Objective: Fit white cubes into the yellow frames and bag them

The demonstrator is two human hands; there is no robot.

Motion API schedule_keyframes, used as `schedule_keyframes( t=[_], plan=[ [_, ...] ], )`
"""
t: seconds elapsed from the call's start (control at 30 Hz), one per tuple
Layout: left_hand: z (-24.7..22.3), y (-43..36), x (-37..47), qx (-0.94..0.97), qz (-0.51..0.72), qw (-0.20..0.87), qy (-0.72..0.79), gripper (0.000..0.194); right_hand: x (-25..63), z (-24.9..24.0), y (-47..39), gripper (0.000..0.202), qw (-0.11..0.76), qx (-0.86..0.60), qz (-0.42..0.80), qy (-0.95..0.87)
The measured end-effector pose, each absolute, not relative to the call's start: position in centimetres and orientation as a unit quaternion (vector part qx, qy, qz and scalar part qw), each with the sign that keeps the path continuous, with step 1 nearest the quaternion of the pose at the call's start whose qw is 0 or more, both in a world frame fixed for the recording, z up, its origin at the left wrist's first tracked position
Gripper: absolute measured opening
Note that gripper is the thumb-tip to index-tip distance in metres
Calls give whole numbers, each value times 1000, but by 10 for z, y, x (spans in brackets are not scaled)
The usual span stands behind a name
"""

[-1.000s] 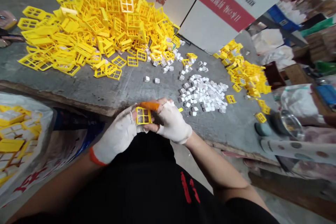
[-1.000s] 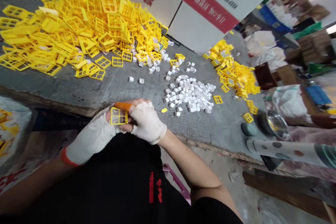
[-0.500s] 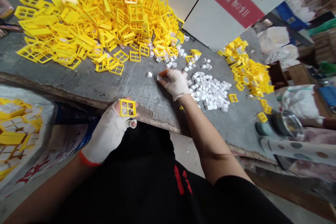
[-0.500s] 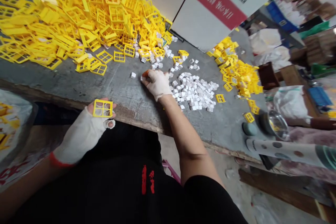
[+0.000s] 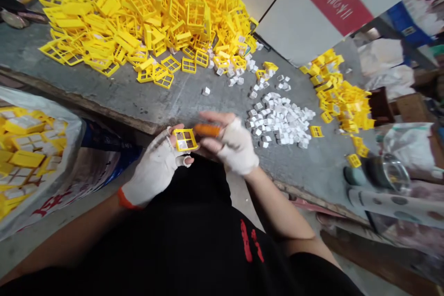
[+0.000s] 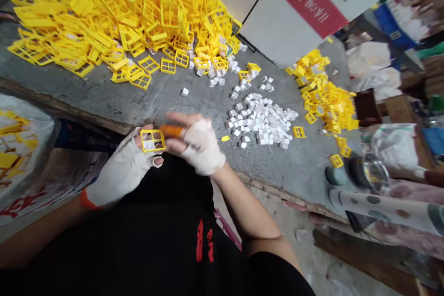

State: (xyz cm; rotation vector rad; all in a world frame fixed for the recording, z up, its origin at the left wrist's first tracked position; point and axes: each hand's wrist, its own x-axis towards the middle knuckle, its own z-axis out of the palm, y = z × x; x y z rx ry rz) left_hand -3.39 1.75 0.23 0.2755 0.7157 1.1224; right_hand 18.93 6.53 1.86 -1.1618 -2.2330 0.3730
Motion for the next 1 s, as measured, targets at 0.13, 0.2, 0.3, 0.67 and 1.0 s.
schedule_keyframes(
  t=[0.13,0.2,0.3,0.67,1.0],
  plan=[
    [2,21,-44,137,526,760,356,38,196,16,148,44,193,-620,113,-752],
    [2,23,-46,139,525,756,365,37,190,15,180,45,120,-626,120,-761],
    [1,26,-48,131,518,757,375,35,180,16,187,28,78,-597,131,-788],
    [1,27,-26,133,476,815,304,31,163,18,55,20,301,-460,176,-816],
    [-5,30,-26,167,410,843,304,48,175,14,54,33,341,-384,200,-835]
  ],
)
